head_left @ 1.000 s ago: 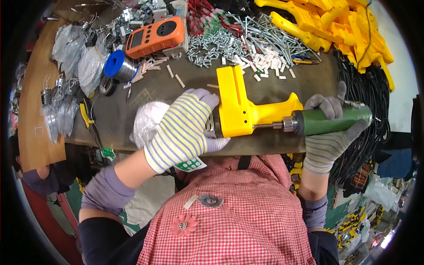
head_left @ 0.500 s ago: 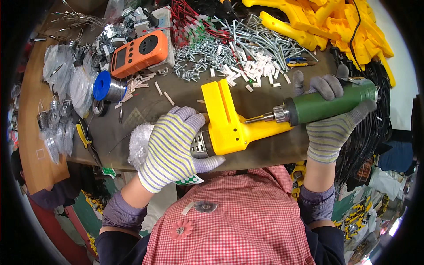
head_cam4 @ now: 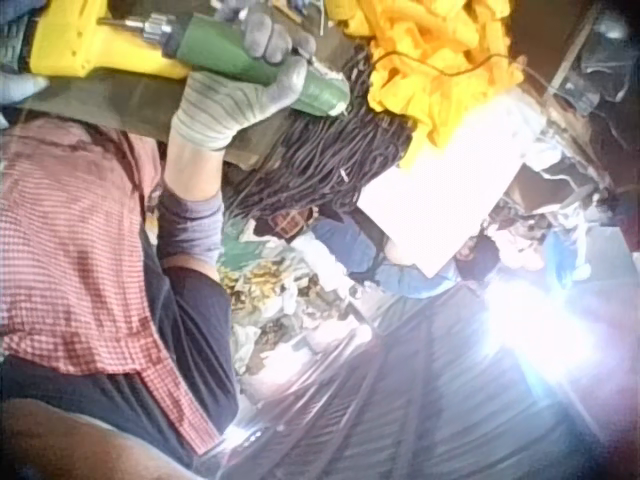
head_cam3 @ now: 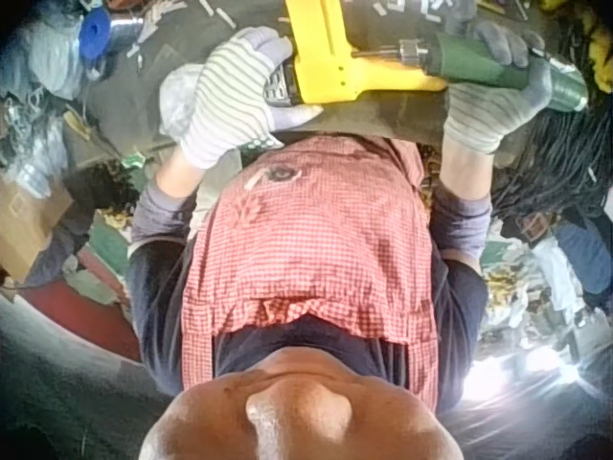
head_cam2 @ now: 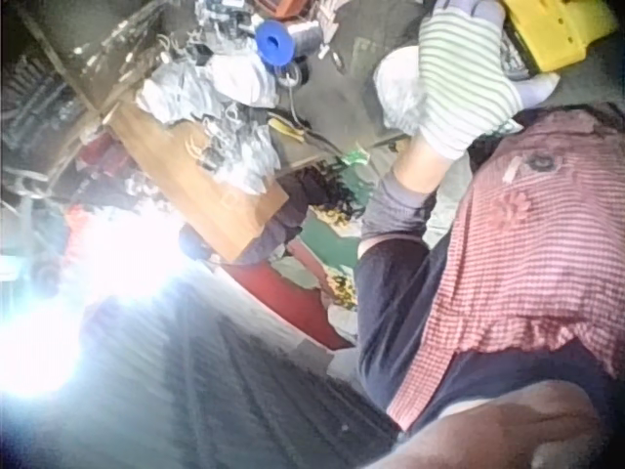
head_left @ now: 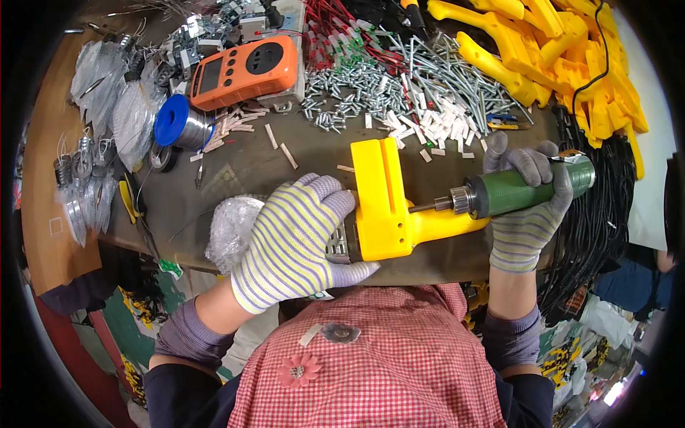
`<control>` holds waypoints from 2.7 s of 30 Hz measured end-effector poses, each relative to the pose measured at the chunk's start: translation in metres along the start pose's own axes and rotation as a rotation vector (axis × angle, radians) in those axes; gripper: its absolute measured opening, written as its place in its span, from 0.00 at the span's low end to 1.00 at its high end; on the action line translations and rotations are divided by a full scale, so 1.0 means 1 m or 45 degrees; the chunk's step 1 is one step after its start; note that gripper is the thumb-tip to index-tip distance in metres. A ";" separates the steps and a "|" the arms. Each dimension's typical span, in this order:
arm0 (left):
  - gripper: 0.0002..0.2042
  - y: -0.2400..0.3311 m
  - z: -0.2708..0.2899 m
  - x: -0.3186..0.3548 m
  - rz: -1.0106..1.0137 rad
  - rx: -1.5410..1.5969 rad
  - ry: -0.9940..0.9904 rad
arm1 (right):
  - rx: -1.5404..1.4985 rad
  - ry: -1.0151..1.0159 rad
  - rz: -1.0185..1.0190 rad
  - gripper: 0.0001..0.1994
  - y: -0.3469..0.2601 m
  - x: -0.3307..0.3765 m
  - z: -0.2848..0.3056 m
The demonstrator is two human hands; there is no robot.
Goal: The person solders wires onto a metal component inside a plastic housing using a soldering iron. Next, the person arranges the internal components, fits the plastic casing together, and fastens screws using an electric screwdriver.
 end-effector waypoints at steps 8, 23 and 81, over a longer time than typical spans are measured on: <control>0.31 0.001 0.000 -0.001 0.040 -0.024 -0.050 | 0.011 0.095 -0.015 0.21 -0.001 0.002 0.012; 0.33 0.003 0.002 0.006 -0.048 -0.146 0.015 | -0.180 -0.159 0.015 0.39 -0.030 0.034 -0.016; 0.35 -0.002 -0.005 0.010 -0.025 -0.045 -0.014 | -0.090 -0.136 -0.044 0.20 -0.024 0.032 -0.008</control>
Point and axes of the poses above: each hand's wrist, its own x-axis away from the middle knuckle, its own z-axis out of the back of the hand, y = z × x, the point moved 7 cm from there along -x, towards the middle knuckle, and after that the axes turned 11 degrees about z, right-handed, at the moved point
